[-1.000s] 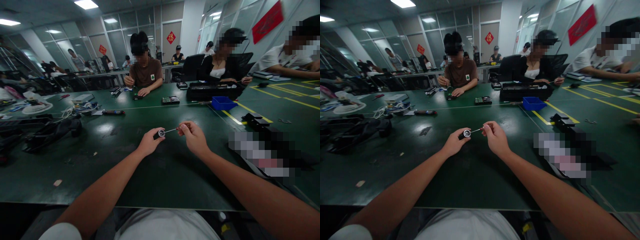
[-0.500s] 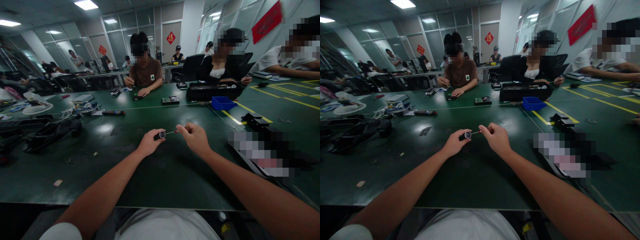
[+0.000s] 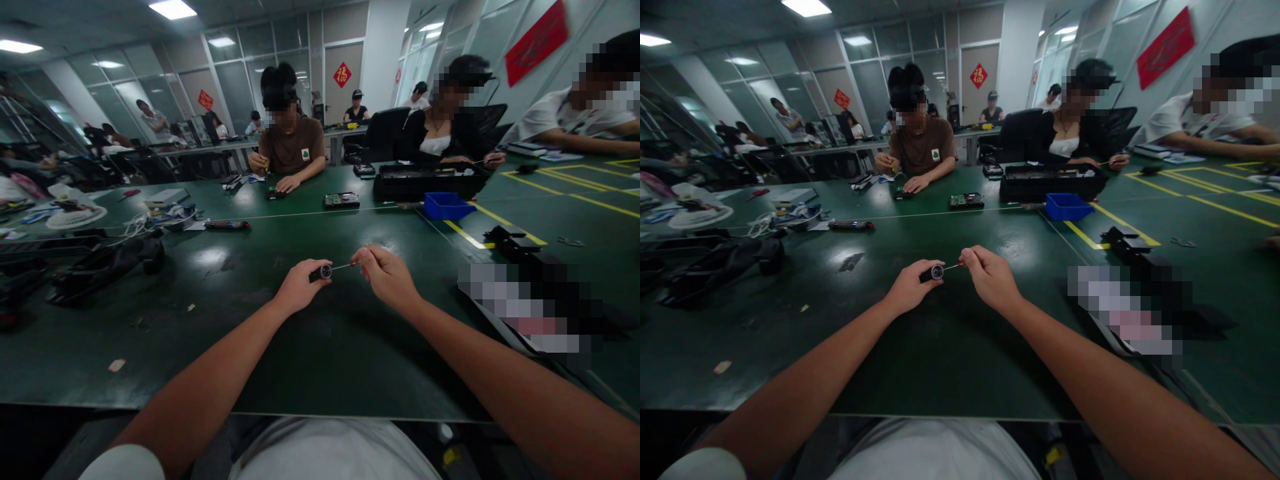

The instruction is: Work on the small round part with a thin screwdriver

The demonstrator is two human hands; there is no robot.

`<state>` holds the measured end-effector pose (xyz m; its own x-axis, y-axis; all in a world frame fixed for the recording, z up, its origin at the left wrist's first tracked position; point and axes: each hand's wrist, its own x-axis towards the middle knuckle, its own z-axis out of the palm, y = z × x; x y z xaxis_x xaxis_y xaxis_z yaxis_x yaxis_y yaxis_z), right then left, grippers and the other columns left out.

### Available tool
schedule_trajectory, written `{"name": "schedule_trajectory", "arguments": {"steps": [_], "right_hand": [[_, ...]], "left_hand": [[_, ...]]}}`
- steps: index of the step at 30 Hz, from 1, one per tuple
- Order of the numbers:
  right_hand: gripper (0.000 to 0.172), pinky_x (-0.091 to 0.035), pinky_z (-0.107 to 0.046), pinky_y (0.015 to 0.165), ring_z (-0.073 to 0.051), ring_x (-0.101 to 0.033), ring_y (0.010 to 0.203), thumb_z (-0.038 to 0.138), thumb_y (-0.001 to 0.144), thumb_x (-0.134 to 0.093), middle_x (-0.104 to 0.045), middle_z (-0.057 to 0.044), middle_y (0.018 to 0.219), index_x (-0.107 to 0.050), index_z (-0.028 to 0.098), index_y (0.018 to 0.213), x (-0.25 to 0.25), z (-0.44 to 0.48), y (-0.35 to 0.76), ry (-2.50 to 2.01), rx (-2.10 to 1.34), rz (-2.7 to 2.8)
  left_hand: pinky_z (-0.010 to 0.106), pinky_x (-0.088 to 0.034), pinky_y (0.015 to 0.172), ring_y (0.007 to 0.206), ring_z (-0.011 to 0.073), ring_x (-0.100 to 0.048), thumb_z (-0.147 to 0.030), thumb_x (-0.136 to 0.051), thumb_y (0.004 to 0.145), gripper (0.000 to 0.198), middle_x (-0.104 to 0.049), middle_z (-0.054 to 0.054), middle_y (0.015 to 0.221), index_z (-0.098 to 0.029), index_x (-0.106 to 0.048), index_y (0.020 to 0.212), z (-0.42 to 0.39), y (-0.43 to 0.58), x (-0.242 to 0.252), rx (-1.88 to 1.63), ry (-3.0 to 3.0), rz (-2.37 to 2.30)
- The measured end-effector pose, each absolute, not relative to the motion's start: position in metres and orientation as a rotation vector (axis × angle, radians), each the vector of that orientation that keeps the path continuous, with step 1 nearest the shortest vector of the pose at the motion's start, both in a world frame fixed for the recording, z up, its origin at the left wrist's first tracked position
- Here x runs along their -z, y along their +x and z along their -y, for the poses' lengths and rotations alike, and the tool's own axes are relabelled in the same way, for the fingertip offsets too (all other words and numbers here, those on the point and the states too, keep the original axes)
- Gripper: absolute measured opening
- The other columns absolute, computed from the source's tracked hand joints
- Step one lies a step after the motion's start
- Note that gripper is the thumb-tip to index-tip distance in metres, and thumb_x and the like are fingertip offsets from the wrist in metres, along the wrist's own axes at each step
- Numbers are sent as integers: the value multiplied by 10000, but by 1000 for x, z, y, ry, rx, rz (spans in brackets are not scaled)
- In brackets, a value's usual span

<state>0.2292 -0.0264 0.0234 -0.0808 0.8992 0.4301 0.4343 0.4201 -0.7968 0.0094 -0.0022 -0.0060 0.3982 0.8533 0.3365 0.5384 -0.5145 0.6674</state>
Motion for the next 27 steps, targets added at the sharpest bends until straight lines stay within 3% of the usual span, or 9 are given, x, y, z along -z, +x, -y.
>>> {"name": "schedule_trajectory", "arguments": {"steps": [7,12,16,27], "right_hand": [[212,-486,-337,676,-189,-618,731,391,893,-582,-687,-28,827,-636,226,1014,-15,22,225,-1103,-737,1466],[264,-554,-397,784,-203,-642,780,482,857,-621,-686,-53,852,-631,226,919,-9,12,226,-1028,-983,1261],[311,-587,-437,788,-207,-632,688,553,877,-569,-621,-30,718,-582,245,844,-3,3,231,-972,-1202,1113],[321,-557,-365,729,-184,-645,748,544,862,-622,-679,-42,816,-610,225,895,-6,9,225,-1042,-954,1146]], "left_hand": [[393,-454,1036,1122,220,-612,-192,-693,863,371,-682,45,1168,-252,-659,1227,1,9,8,-930,2188,-1208],[387,-465,1023,1096,220,-618,-181,-682,869,375,-680,50,1145,-242,-652,1237,4,10,3,-978,2171,-1231],[394,-437,1055,1164,224,-590,-195,-681,881,372,-670,49,1211,-245,-645,1248,5,9,0,-1002,2236,-1175],[393,-454,1014,1116,226,-597,-213,-699,872,376,-679,45,1161,-255,-650,1243,5,10,3,-991,2228,-1234]]}}
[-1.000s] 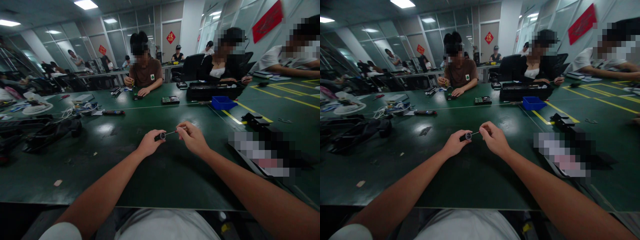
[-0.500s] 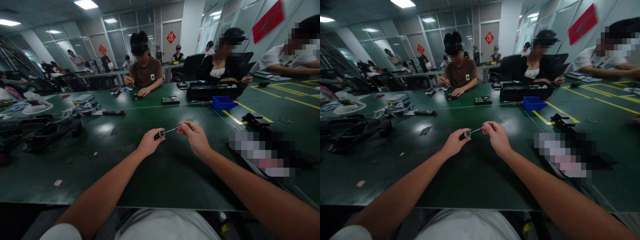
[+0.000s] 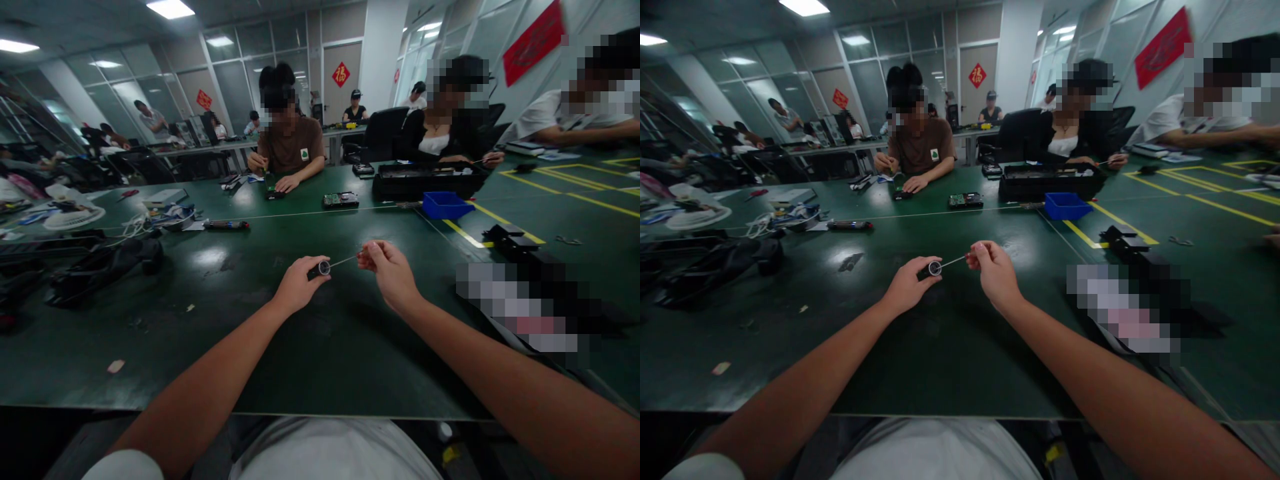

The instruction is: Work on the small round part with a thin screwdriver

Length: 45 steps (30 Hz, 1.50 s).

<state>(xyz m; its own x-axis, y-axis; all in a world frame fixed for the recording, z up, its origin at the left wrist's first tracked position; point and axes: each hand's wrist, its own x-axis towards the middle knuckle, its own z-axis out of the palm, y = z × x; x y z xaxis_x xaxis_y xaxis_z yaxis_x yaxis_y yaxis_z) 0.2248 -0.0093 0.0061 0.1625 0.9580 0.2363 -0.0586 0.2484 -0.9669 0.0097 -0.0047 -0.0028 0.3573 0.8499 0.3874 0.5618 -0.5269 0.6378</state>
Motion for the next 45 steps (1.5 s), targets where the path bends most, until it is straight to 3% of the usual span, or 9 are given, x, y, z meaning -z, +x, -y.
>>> {"name": "schedule_trajectory", "arguments": {"steps": [12,25,45], "right_hand": [[293,-532,-358,695,-171,-629,701,495,845,-669,-696,-37,817,-639,214,923,-12,15,223,-995,-1005,1319],[166,-534,-385,753,-224,-709,846,368,957,-547,-723,-57,894,-608,228,1021,-11,26,222,-1082,-575,1593],[198,-546,-376,728,-195,-667,779,420,942,-560,-693,-39,856,-611,232,979,-9,19,223,-1046,-750,1514]], "left_hand": [[400,-444,1014,1112,221,-604,-185,-739,850,397,-686,48,1170,-233,-655,1235,1,8,5,-1018,2275,-1263],[413,-444,1012,1113,228,-599,-186,-752,842,415,-681,54,1169,-248,-662,1242,0,8,5,-1016,2299,-1313],[392,-464,1010,1091,212,-614,-173,-732,854,409,-670,53,1147,-241,-659,1251,1,7,4,-1013,2247,-1282]]}}
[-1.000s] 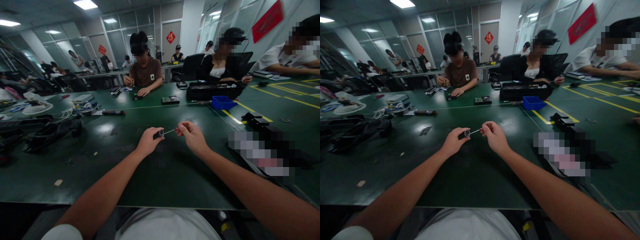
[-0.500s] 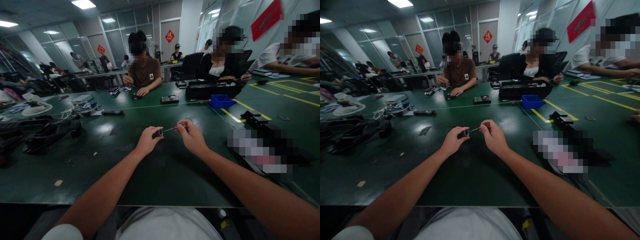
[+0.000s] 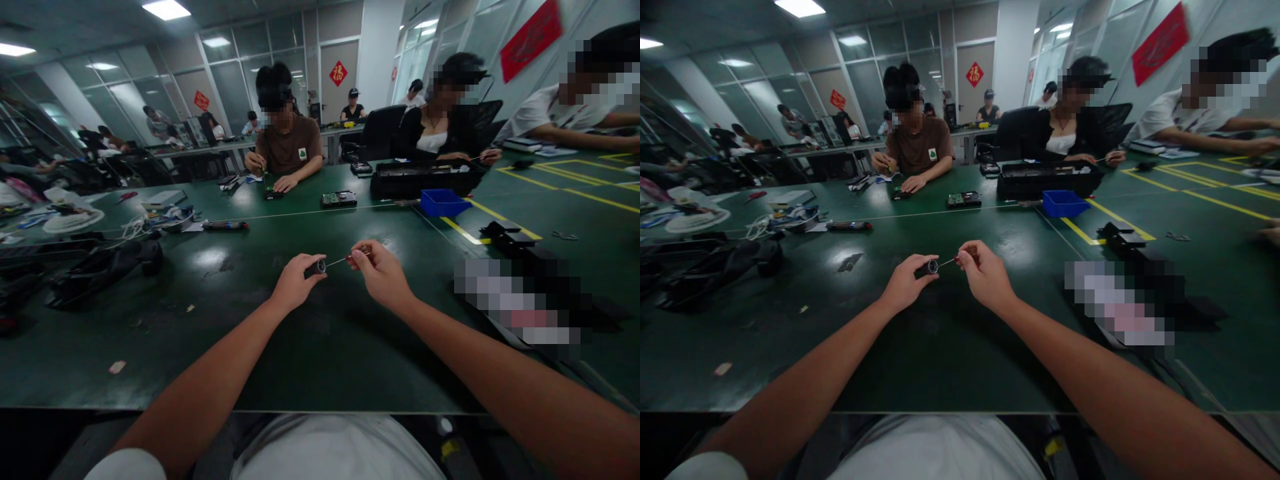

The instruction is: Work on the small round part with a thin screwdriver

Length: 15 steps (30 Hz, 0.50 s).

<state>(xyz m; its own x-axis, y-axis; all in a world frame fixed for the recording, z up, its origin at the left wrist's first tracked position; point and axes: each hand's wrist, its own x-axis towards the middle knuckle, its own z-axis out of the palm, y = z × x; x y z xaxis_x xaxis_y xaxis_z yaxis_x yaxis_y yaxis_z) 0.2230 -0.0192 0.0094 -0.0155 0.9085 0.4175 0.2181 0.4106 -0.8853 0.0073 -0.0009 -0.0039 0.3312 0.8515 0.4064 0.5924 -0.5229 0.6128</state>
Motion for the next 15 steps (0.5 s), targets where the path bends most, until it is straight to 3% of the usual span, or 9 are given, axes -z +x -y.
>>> {"name": "schedule_trajectory", "arguments": {"steps": [15], "right_hand": [[206,-546,-382,776,-194,-672,828,430,933,-559,-683,-36,876,-598,231,970,-6,18,219,-1034,-816,1454]], "left_hand": [[394,-458,1018,1115,215,-602,-197,-716,865,406,-655,56,1167,-257,-655,1262,2,7,3,-1000,2238,-1277]]}}
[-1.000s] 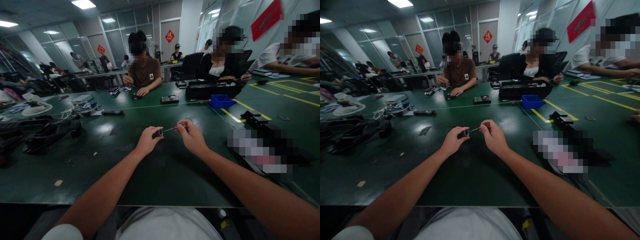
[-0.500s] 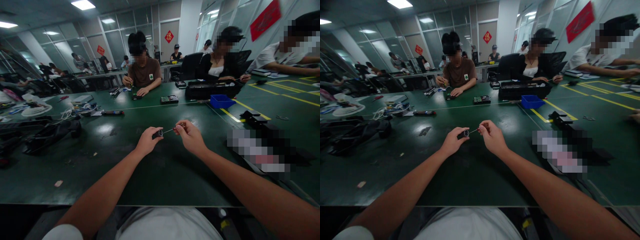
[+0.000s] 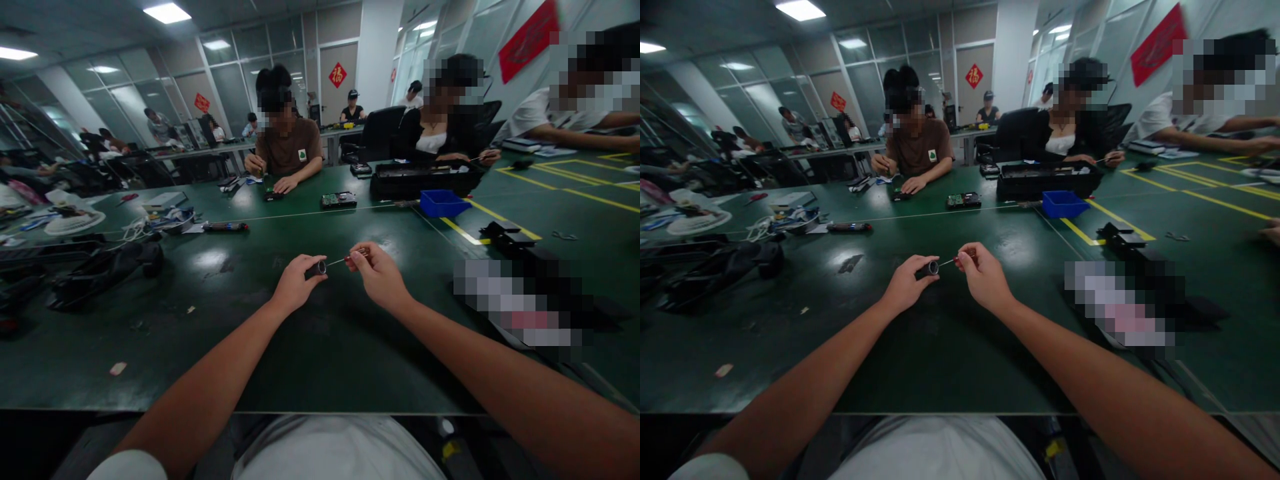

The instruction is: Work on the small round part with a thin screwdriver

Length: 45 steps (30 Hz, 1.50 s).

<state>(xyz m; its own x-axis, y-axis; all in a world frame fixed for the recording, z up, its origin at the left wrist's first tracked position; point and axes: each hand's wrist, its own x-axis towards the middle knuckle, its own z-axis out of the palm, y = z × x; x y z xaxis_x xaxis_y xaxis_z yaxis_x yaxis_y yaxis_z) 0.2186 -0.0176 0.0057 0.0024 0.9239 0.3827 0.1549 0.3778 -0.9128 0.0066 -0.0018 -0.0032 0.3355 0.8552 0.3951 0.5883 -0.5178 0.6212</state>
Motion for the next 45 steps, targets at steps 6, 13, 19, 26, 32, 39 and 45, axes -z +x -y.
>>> {"name": "schedule_trajectory", "arguments": {"steps": [6,13,19,26,32,39,45], "right_hand": [[198,-530,-384,751,-201,-664,802,413,941,-546,-689,-43,852,-595,222,952,-7,18,222,-1073,-767,1450],[174,-510,-370,744,-194,-648,785,392,973,-516,-682,-35,857,-582,231,979,-16,27,224,-1043,-568,1478],[186,-505,-363,710,-208,-670,777,401,974,-511,-697,-38,849,-592,235,984,-13,24,224,-1095,-563,1584],[164,-484,-355,668,-226,-675,770,369,964,-501,-704,-54,836,-596,236,951,-17,24,227,-1185,-465,1651],[170,-472,-353,657,-224,-658,753,366,962,-498,-699,-57,837,-599,229,949,-19,23,227,-1248,-462,1631],[236,-488,-384,738,-228,-655,838,411,974,-486,-694,-64,938,-590,233,1089,-15,22,227,-1213,-495,1557],[256,-493,-385,732,-231,-659,839,422,981,-477,-696,-65,943,-592,239,1116,-12,20,229,-1198,-500,1547]], "left_hand": [[381,-466,1007,1091,212,-610,-198,-718,862,402,-658,56,1150,-251,-659,1256,3,8,3,-994,2219,-1292],[369,-462,991,1073,204,-609,-203,-728,858,415,-661,53,1132,-236,-652,1265,-1,7,8,-972,2222,-1276],[384,-465,989,1064,216,-609,-196,-731,851,411,-662,56,1120,-235,-661,1254,2,8,3,-914,2221,-1315],[419,-468,1004,1077,233,-610,-223,-706,869,398,-663,60,1145,-263,-658,1262,-1,5,7,-900,2197,-1351],[399,-473,1009,1096,228,-612,-213,-719,854,356,-665,69,1170,-223,-673,1207,-1,7,6,-978,2100,-1356],[354,-501,942,1017,191,-641,-233,-635,892,355,-668,75,1161,-212,-591,1244,-11,4,7,-1264,1644,-1340],[261,-454,608,680,143,-575,-395,-611,895,258,-596,13,789,-191,-584,1051,-16,3,-3,-1189,1521,-1340]]}}
